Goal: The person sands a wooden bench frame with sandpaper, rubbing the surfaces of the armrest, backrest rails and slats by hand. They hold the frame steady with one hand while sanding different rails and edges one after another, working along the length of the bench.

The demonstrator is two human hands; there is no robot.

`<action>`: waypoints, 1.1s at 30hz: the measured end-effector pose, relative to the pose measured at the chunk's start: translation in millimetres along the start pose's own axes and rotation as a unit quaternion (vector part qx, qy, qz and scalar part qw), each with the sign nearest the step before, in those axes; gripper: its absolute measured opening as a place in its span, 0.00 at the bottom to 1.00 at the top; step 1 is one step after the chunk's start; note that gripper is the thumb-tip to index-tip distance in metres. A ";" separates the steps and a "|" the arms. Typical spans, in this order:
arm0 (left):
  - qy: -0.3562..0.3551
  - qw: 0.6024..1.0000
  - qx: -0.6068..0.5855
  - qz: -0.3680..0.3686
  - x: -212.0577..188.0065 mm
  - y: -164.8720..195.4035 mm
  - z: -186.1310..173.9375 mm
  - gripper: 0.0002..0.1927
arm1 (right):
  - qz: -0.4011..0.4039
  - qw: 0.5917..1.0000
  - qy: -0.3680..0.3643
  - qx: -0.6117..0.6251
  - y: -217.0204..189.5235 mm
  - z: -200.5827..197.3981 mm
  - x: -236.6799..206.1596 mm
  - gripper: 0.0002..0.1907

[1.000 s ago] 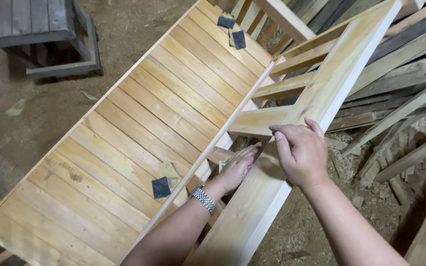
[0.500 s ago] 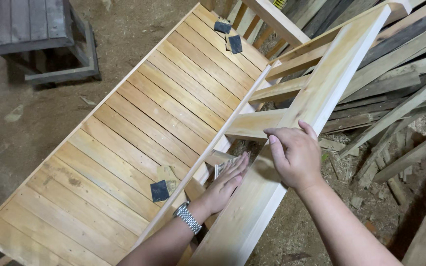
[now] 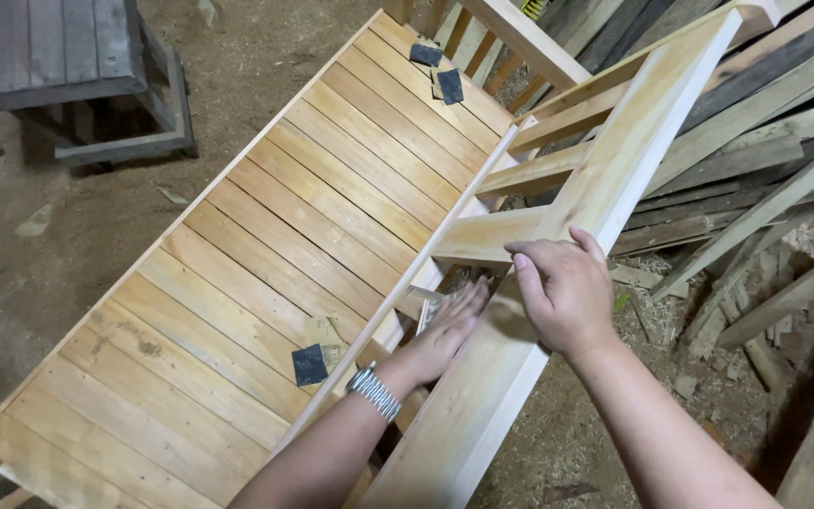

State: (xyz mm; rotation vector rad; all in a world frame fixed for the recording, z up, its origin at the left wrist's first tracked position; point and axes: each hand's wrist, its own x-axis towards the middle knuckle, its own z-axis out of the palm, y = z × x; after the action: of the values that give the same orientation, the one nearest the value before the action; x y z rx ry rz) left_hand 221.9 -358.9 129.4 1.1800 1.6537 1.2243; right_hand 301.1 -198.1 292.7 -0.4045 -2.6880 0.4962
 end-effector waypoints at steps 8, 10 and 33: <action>0.010 1.000 0.006 0.014 -21.8 9.6 1.7 0.33 | 0.005 1.000 -0.006 0.002 -4.8 -1.2 3.3 0.15; -0.011 1.000 -0.002 0.000 -34.1 11.1 4.2 0.33 | 0.012 1.000 -0.010 0.006 -4.7 -2.2 -0.6 0.14; 0.089 0.990 -0.061 -0.093 22.9 -83.9 -7.0 0.33 | 0.001 1.000 -0.003 0.001 2.8 0.3 -0.8 0.13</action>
State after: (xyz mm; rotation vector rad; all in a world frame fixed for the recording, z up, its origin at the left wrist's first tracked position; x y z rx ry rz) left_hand 188.8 -348.8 49.3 0.8437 1.7484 1.3210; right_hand 302.2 -195.9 291.1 -0.4063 -2.6930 0.5018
